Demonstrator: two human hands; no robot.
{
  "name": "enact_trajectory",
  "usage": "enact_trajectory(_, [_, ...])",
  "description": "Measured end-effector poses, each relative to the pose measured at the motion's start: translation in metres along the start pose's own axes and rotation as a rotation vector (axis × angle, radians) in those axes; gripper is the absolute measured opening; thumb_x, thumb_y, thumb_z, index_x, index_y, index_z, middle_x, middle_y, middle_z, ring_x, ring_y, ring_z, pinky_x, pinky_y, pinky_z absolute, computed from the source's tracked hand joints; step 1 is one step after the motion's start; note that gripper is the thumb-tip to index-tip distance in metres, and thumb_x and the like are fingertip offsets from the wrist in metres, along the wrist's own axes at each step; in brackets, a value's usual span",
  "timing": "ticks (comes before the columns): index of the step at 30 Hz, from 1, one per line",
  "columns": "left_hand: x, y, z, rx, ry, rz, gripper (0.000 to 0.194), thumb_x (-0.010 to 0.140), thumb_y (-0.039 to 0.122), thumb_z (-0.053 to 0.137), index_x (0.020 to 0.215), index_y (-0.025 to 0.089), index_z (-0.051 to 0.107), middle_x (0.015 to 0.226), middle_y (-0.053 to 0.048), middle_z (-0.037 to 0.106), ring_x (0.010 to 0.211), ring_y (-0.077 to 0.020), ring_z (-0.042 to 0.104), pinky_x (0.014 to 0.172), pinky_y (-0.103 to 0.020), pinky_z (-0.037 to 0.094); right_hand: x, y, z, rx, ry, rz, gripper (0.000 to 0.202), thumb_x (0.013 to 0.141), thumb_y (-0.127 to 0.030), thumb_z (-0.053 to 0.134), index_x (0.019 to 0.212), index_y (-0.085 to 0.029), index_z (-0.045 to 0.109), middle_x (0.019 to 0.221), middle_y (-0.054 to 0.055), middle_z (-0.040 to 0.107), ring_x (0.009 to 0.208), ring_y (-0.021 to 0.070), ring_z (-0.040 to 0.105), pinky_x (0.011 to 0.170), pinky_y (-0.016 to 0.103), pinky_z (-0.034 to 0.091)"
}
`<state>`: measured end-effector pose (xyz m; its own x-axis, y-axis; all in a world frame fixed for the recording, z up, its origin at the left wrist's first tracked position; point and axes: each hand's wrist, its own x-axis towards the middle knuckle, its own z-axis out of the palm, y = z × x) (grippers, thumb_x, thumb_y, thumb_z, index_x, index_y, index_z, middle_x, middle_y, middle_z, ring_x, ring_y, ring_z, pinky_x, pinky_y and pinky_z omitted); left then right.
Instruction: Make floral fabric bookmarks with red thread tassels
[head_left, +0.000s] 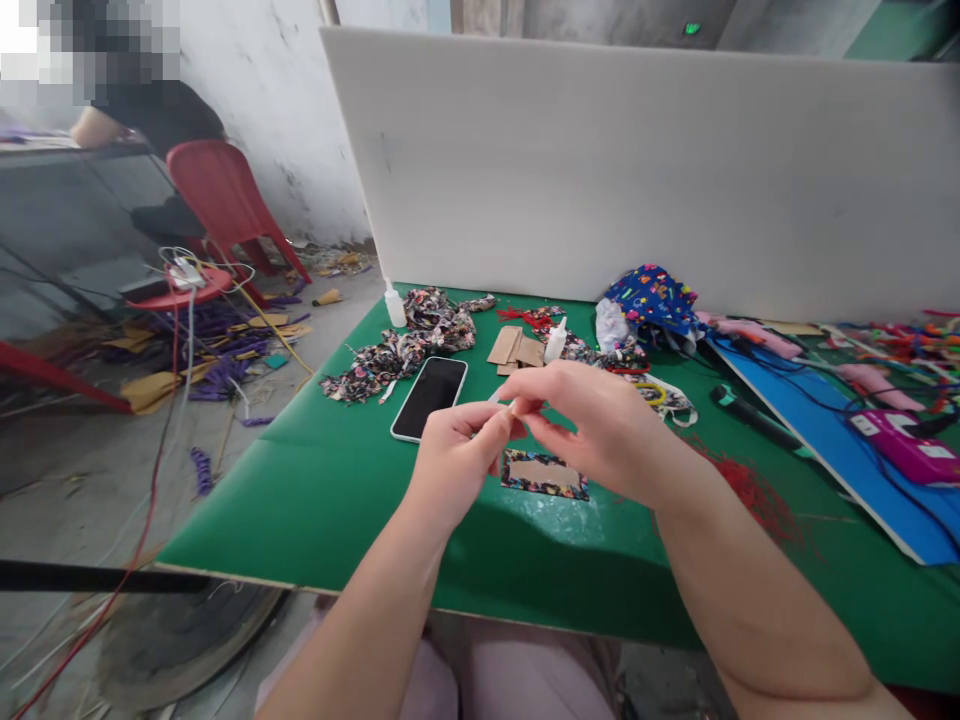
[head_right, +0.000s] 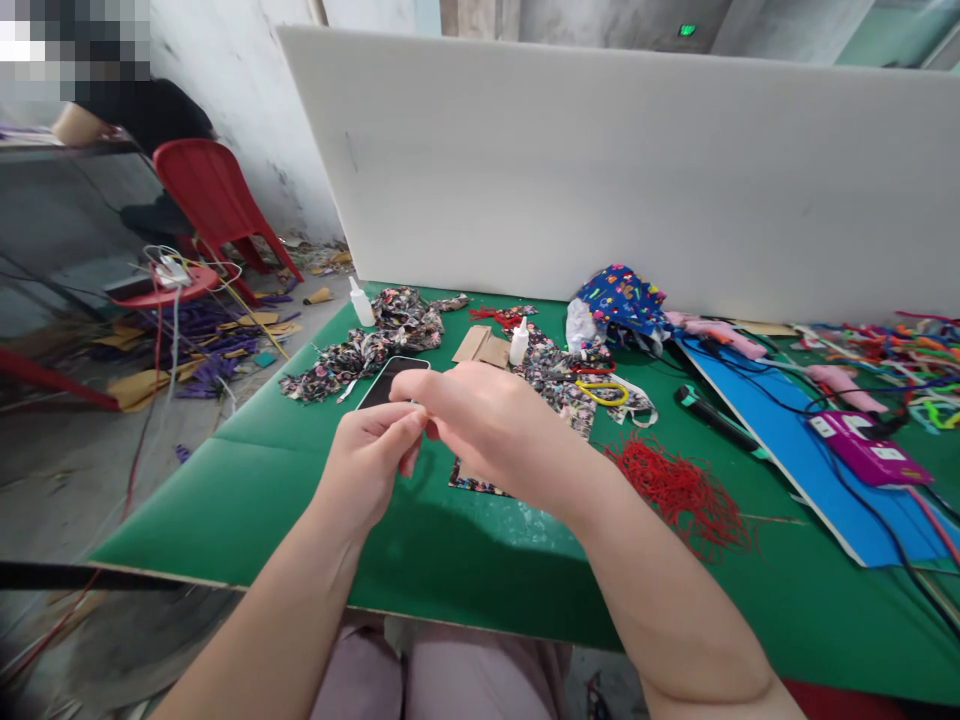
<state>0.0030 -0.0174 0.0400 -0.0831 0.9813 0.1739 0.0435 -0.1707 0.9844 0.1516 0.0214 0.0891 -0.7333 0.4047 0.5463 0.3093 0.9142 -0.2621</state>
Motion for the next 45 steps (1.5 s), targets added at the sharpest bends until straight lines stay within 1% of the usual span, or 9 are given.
enact_trajectory(4, [0.002, 0.001, 0.0, -0.06, 0.043, -0.006, 0.025, 0.075, 0.027, 0.049, 0.056, 0.015, 0.059, 0.04, 0.004, 0.043, 0.037, -0.0059, 0.036, 0.036, -0.018, 0.027, 0.001, 0.001, 0.002, 0.088, 0.081, 0.064, 0.022, 0.083, -0.011, 0.046, 0.102, -0.021, 0.049, 0.087, 0.001, 0.059, 0.079, 0.0102, 0.057, 0.07, 0.023, 0.046])
enact_trajectory(10, [0.001, 0.005, -0.003, 0.04, 0.105, 0.021, 0.024, 0.077, 0.03, 0.05, 0.066, 0.014, 0.065, 0.044, 0.004, 0.045, 0.035, -0.0052, 0.034, 0.035, -0.019, 0.026, 0.004, 0.006, 0.002, 0.102, 0.164, 0.132, 0.034, 0.08, -0.013, 0.052, 0.112, -0.024, 0.049, 0.111, 0.004, 0.054, 0.094, 0.0152, 0.055, 0.078, 0.03, 0.05])
enact_trajectory(15, [-0.001, 0.004, -0.005, 0.081, 0.096, 0.057, 0.022, 0.077, 0.029, 0.051, 0.065, 0.015, 0.063, 0.043, 0.004, 0.043, 0.037, -0.0052, 0.034, 0.037, -0.018, 0.027, 0.004, 0.01, -0.001, 0.073, 0.088, 0.144, 0.026, 0.081, -0.018, 0.055, 0.107, -0.022, 0.056, 0.101, 0.004, 0.06, 0.094, 0.0162, 0.056, 0.081, 0.031, 0.048])
enact_trajectory(23, [0.002, 0.006, -0.005, 0.129, 0.107, 0.041, 0.023, 0.076, 0.028, 0.05, 0.067, 0.014, 0.065, 0.055, 0.001, 0.055, 0.038, -0.0048, 0.035, 0.036, -0.019, 0.024, 0.005, 0.013, -0.004, 0.112, 0.148, 0.219, 0.011, 0.083, -0.023, 0.053, 0.087, -0.019, 0.062, 0.083, 0.0, 0.063, 0.075, 0.0112, 0.056, 0.064, 0.023, 0.045])
enact_trajectory(31, [0.0, 0.002, -0.002, 0.12, 0.173, 0.035, 0.025, 0.076, 0.026, 0.049, 0.054, 0.015, 0.053, 0.039, 0.006, 0.035, 0.036, -0.005, 0.03, 0.037, -0.019, 0.019, 0.006, 0.015, -0.002, 0.121, 0.102, 0.361, 0.013, 0.084, -0.023, 0.05, 0.081, -0.017, 0.061, 0.075, 0.0, 0.06, 0.067, 0.0098, 0.052, 0.059, 0.022, 0.039])
enact_trajectory(39, [-0.002, 0.006, 0.003, 0.208, 0.244, 0.047, 0.024, 0.075, 0.025, 0.049, 0.054, 0.015, 0.053, 0.04, 0.006, 0.041, 0.038, -0.0053, 0.035, 0.038, -0.018, 0.024, 0.008, 0.012, 0.007, 0.179, 0.06, 0.422, 0.014, 0.085, -0.023, 0.047, 0.076, -0.017, 0.056, 0.07, 0.0, 0.055, 0.062, 0.0089, 0.049, 0.059, 0.023, 0.038])
enact_trajectory(41, [-0.003, 0.007, -0.004, 0.201, 0.283, 0.065, 0.023, 0.074, 0.025, 0.05, 0.054, 0.015, 0.054, 0.04, 0.006, 0.042, 0.038, -0.0055, 0.035, 0.039, -0.018, 0.024, 0.007, 0.021, 0.004, 0.191, 0.116, 0.469, 0.015, 0.085, -0.025, 0.047, 0.077, -0.017, 0.056, 0.067, 0.0, 0.056, 0.059, 0.0089, 0.051, 0.057, 0.023, 0.039])
enact_trajectory(43, [-0.002, 0.007, -0.02, 0.189, 0.389, 0.107, 0.021, 0.073, 0.024, 0.049, 0.055, 0.015, 0.056, 0.039, 0.005, 0.043, 0.038, -0.0062, 0.036, 0.039, -0.018, 0.026, 0.003, 0.036, -0.002, 0.193, 0.311, 0.569, 0.016, 0.085, -0.029, 0.047, 0.079, -0.017, 0.056, 0.06, -0.001, 0.054, 0.051, 0.0088, 0.05, 0.052, 0.023, 0.04])
enact_trajectory(45, [0.002, 0.007, -0.042, 0.243, 0.519, 0.143, 0.023, 0.075, 0.027, 0.047, 0.058, 0.016, 0.058, 0.041, 0.004, 0.047, 0.04, -0.0076, 0.04, 0.042, -0.018, 0.03, -0.001, 0.052, -0.008, 0.302, 0.489, 0.651, 0.017, 0.083, -0.034, 0.05, 0.081, -0.018, 0.056, 0.058, -0.001, 0.053, 0.047, 0.0088, 0.049, 0.046, 0.022, 0.041])
